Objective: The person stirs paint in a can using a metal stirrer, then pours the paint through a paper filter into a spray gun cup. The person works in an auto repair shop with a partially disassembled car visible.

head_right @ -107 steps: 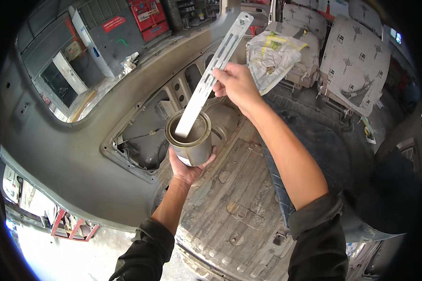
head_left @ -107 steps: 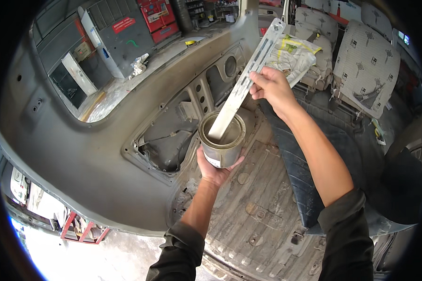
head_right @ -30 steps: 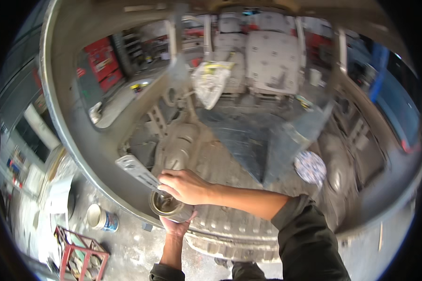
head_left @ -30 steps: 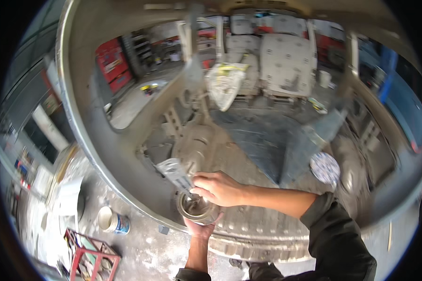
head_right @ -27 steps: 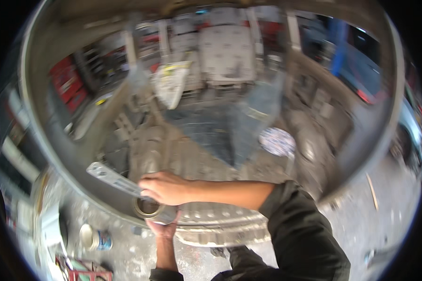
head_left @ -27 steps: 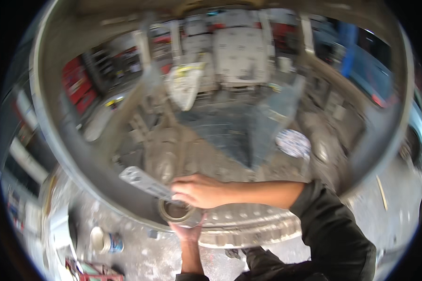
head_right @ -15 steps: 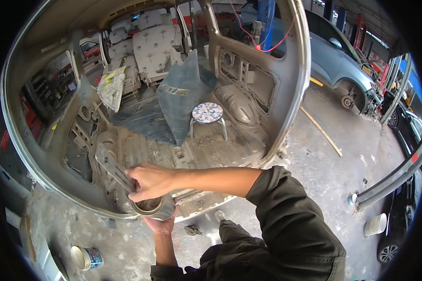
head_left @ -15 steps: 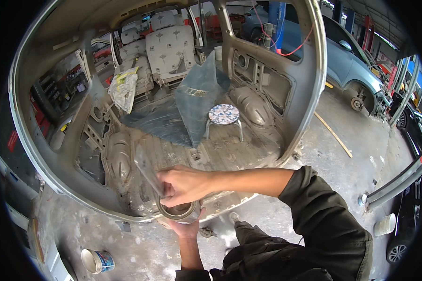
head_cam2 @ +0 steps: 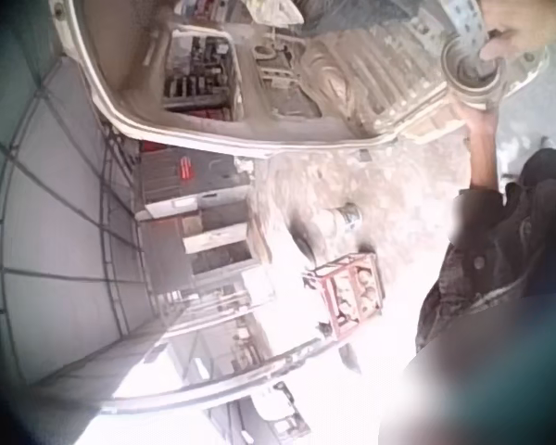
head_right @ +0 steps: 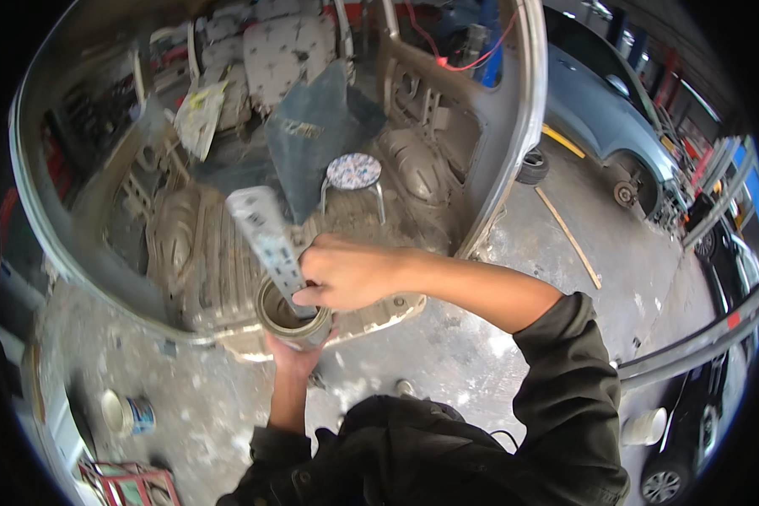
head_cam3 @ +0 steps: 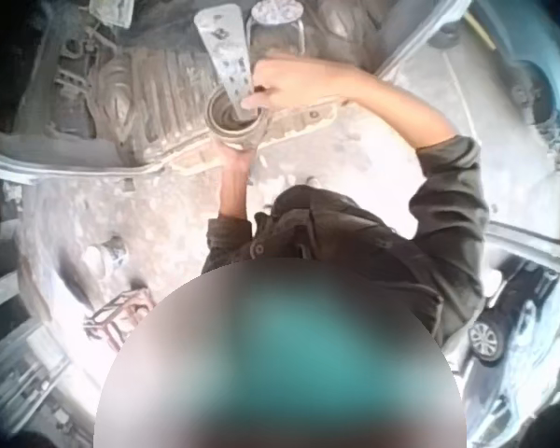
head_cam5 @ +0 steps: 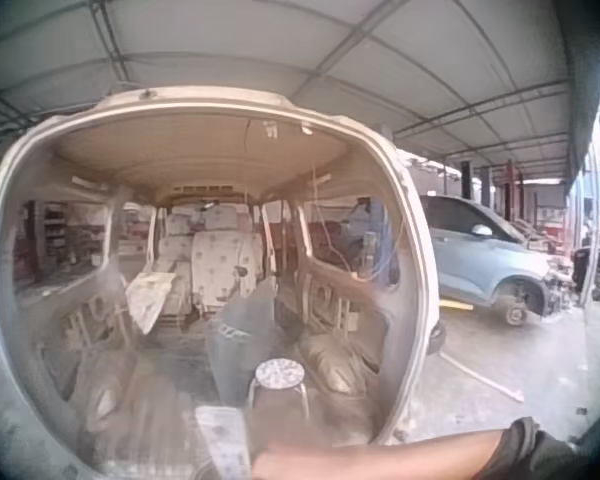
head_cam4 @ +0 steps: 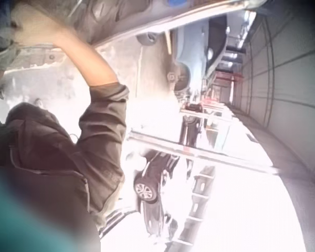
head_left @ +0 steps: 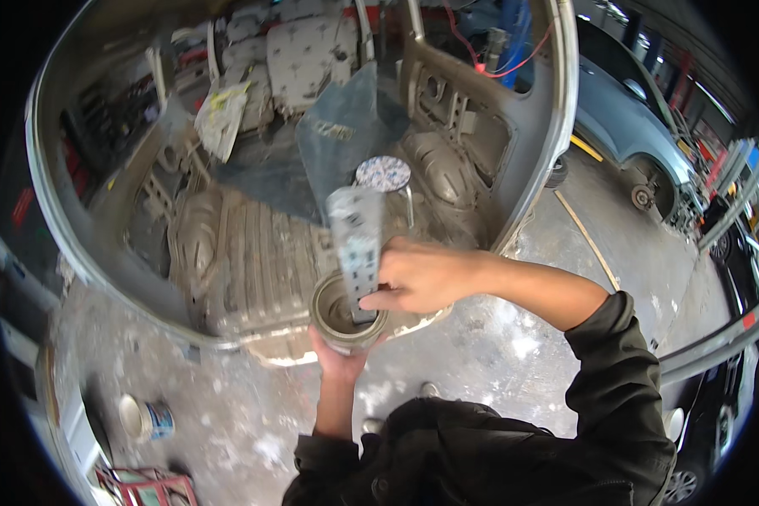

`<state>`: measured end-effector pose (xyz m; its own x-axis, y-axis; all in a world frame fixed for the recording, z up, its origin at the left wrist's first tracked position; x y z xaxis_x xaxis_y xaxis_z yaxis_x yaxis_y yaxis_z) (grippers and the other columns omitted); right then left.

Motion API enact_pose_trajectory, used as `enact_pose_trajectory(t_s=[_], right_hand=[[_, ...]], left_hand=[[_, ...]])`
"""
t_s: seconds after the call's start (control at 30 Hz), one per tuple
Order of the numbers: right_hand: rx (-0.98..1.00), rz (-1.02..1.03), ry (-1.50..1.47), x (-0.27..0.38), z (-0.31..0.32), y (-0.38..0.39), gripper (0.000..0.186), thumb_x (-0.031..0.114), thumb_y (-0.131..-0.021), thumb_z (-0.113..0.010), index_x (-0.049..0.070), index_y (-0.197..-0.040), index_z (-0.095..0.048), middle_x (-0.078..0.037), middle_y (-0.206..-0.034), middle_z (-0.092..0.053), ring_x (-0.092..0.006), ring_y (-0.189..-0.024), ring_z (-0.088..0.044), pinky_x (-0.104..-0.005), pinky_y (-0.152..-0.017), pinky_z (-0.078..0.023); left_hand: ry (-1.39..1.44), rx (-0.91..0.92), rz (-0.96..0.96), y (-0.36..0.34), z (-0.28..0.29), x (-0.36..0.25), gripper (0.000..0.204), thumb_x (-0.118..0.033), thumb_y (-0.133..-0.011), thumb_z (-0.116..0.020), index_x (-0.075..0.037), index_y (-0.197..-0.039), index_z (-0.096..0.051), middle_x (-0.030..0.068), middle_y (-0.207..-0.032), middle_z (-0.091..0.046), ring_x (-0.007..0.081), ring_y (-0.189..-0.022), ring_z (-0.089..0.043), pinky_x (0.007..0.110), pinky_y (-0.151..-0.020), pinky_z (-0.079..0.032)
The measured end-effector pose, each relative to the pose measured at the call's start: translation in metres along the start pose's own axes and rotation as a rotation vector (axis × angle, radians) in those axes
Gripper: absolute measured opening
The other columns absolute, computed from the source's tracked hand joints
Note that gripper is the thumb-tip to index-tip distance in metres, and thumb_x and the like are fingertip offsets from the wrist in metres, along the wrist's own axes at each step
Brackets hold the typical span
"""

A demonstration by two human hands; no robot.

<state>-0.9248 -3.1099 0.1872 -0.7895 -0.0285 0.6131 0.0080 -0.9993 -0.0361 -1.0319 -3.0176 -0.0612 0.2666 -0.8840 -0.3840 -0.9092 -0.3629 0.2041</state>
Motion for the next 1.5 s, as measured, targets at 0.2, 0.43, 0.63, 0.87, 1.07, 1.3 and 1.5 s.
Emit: enact_pose_trajectory(t_s=[0.2,0.43,0.63,0.87,1.07,1.3,1.5], right_hand=[[-0.092,0.055,0.187,-0.017,-0.007,0.031,0.032,0.028,-0.097,-0.067,-0.002,-0.086,-0.071,-0.022,-0.081,-0.069,-0.0402,-0.088,-0.069,-0.0481,-0.080,-0.054],[-0.237,0.090,0.162,-0.020,-0.008,0.081,0.025,0.024,-0.096,-0.070,-0.001,-0.094,-0.072,-0.018,-0.077,-0.068,-0.0339,-0.065,-0.067,-0.0434,-0.065,-0.053],[-0.546,-0.229,-0.474,-0.051,-0.004,0.098,0.024,0.021,-0.099,-0.071,-0.003,-0.095,-0.072,-0.007,-0.072,-0.069,-0.0112,-0.060,-0.064,-0.0264,-0.054,-0.050],[-0.842,-0.097,-0.778,-0.069,0.049,0.116,0.018,0.014,-0.100,-0.068,-0.001,-0.091,-0.071,-0.007,-0.071,-0.068,-0.0112,-0.058,-0.061,-0.0242,-0.053,-0.050],[-0.856,-0.009,-0.858,-0.065,0.059,0.110,0.020,0.016,-0.102,-0.065,-0.002,-0.097,-0.070,-0.006,-0.074,-0.068,-0.0099,-0.060,-0.060,-0.0220,-0.055,-0.048],[-0.855,0.088,-0.914,-0.066,0.070,0.100,0.019,0.018,-0.103,-0.064,0.000,-0.099,-0.068,-0.006,-0.076,-0.067,-0.0101,-0.061,-0.058,-0.0218,-0.055,-0.047],[-0.802,0.130,-0.914,-0.059,0.074,0.089,0.017,0.017,-0.102,-0.065,0.000,-0.099,-0.068,-0.006,-0.077,-0.067,-0.0102,-0.061,-0.058,-0.0230,-0.055,-0.047]], left_hand=[[0.053,0.018,-0.073,-0.004,-0.006,0.040,0.067,-0.060,-0.099,-0.037,-0.012,-0.142,-0.055,0.0083,-0.137,-0.063,0.0291,-0.123,-0.062,0.051,-0.101,-0.052],[0.128,0.052,-0.188,0.005,-0.007,0.060,0.063,-0.052,-0.102,-0.035,-0.007,-0.138,-0.059,0.0091,-0.136,-0.064,0.0263,-0.125,-0.060,0.042,-0.109,-0.045],[0.191,-0.045,-0.196,0.009,0.004,0.061,0.063,-0.056,-0.100,-0.041,-0.009,-0.137,-0.060,0.0074,-0.134,-0.066,0.0262,-0.125,-0.061,0.041,-0.107,-0.048],[0.170,-0.065,-0.171,0.011,0.013,0.052,0.081,-0.071,-0.097,-0.031,-0.015,-0.155,-0.040,0.0129,-0.151,-0.051,0.0402,-0.128,-0.060,0.066,-0.089,-0.056],[0.142,-0.069,-0.175,0.012,0.018,0.039,0.080,-0.070,-0.097,-0.029,-0.014,-0.153,-0.044,0.0142,-0.145,-0.057,0.0391,-0.123,-0.063,0.063,-0.084,-0.060],[0.172,-0.047,-0.216,0.006,0.013,0.023,0.081,-0.070,-0.097,-0.030,-0.011,-0.150,-0.045,0.0171,-0.143,-0.058,0.0414,-0.118,-0.066,0.061,-0.082,-0.063],[0.126,0.001,-0.220,-0.002,0.017,0.013,0.081,-0.070,-0.098,-0.029,-0.011,-0.150,-0.046,0.0176,-0.143,-0.058,0.0410,-0.119,-0.065,0.060,-0.083,-0.062]])
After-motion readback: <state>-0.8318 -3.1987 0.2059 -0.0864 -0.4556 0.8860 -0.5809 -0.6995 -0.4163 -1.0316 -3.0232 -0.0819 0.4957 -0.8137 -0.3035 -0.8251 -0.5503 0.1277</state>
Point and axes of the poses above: each hand's wrist, its own y-axis away from the middle knuckle, its own z-axis out of the back of the hand, x = y × z, the point moved 4 cm from there along -y, towards the middle knuckle
